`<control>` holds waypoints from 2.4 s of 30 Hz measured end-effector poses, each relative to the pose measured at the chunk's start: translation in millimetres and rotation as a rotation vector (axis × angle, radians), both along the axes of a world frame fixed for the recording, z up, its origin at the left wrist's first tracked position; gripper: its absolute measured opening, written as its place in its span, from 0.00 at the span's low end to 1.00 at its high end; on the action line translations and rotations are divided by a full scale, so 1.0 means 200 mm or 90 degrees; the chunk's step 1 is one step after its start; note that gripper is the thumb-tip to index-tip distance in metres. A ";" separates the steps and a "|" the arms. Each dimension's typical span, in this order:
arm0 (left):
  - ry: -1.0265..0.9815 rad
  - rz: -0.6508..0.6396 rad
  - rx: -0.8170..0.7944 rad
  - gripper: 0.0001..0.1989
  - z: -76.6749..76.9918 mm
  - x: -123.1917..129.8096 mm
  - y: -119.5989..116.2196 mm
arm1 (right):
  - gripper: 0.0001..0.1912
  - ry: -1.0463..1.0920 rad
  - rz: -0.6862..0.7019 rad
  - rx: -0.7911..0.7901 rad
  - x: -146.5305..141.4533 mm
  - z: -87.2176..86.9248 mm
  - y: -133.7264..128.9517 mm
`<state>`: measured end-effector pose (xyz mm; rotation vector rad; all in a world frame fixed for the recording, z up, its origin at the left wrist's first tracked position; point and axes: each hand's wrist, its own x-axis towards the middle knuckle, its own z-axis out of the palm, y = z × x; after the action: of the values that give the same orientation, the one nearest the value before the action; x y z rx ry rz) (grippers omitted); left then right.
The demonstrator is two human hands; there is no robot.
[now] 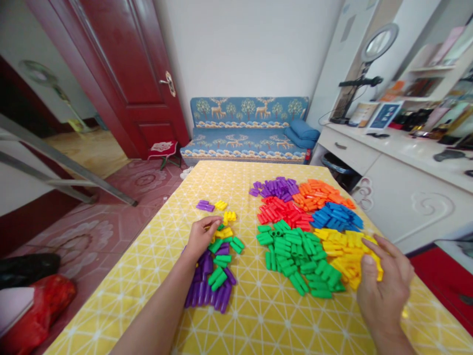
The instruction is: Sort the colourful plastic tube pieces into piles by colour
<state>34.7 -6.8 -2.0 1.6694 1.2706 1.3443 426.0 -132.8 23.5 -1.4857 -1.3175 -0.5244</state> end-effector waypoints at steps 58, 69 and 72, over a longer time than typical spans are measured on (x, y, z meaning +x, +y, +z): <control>-0.132 0.018 -0.014 0.16 0.05 -0.02 -0.02 | 0.07 0.097 0.440 -0.311 -1.18 -0.15 0.41; -0.030 0.056 0.029 0.22 0.07 -0.03 -0.03 | 0.08 0.154 0.483 -0.267 -1.18 -0.13 0.39; -0.022 0.040 0.021 0.22 0.07 -0.02 -0.03 | 0.09 0.131 0.484 -0.243 -1.17 -0.12 0.39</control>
<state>29.9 -12.1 11.5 1.6340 1.2972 1.4318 191.8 -55.1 -1.0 -1.1572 -1.7345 0.3779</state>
